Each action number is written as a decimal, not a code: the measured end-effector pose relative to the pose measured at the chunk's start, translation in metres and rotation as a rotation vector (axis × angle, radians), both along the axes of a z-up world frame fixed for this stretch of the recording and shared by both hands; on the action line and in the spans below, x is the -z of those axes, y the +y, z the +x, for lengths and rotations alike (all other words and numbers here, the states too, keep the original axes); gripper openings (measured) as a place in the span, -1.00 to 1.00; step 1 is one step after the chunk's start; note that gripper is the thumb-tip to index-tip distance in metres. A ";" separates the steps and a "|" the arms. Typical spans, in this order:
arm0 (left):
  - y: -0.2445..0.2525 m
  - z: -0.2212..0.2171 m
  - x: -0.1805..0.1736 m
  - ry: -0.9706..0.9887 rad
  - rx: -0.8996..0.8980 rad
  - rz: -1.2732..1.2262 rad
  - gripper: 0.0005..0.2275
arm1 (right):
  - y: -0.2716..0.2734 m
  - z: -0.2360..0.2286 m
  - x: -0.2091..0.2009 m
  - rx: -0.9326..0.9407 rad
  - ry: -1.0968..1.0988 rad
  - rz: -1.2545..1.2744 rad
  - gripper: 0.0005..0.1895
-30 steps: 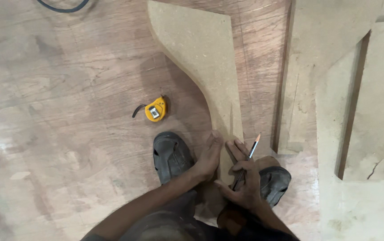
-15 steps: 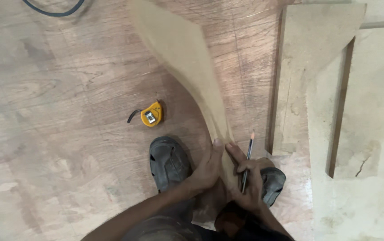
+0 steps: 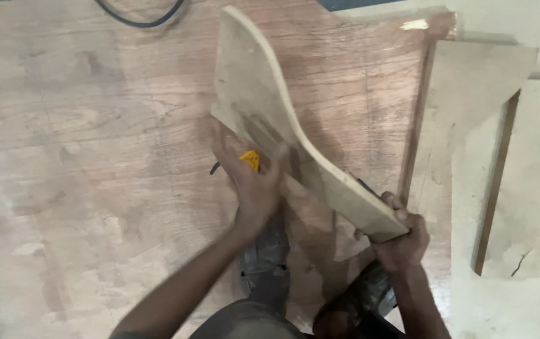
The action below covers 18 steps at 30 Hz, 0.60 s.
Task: The person uses an angle grinder with a sanding disc to smooth the edges of a wooden piece. They then use a tape measure and pencil to mark measurements on the wood and a larger board, drawing lines to guide further work.
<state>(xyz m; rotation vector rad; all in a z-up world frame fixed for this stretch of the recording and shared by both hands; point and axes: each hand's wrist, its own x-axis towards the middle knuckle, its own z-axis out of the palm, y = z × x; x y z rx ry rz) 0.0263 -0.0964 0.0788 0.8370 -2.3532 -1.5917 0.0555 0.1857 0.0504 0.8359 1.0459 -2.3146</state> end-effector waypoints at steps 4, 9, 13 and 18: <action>-0.066 -0.057 0.029 -0.123 0.131 -0.319 0.37 | 0.002 -0.023 -0.005 -0.034 -0.074 0.107 -0.58; -0.064 -0.089 0.042 -0.143 0.138 -0.309 0.39 | -0.002 -0.050 -0.022 -0.066 -0.057 0.124 -0.53; -0.057 -0.092 0.036 -0.072 0.032 -0.298 0.29 | -0.011 -0.059 -0.033 -0.057 -0.146 0.282 -0.53; -0.054 -0.094 0.017 -0.257 -0.085 -0.265 0.25 | -0.014 -0.064 -0.039 -0.071 0.004 0.361 -0.60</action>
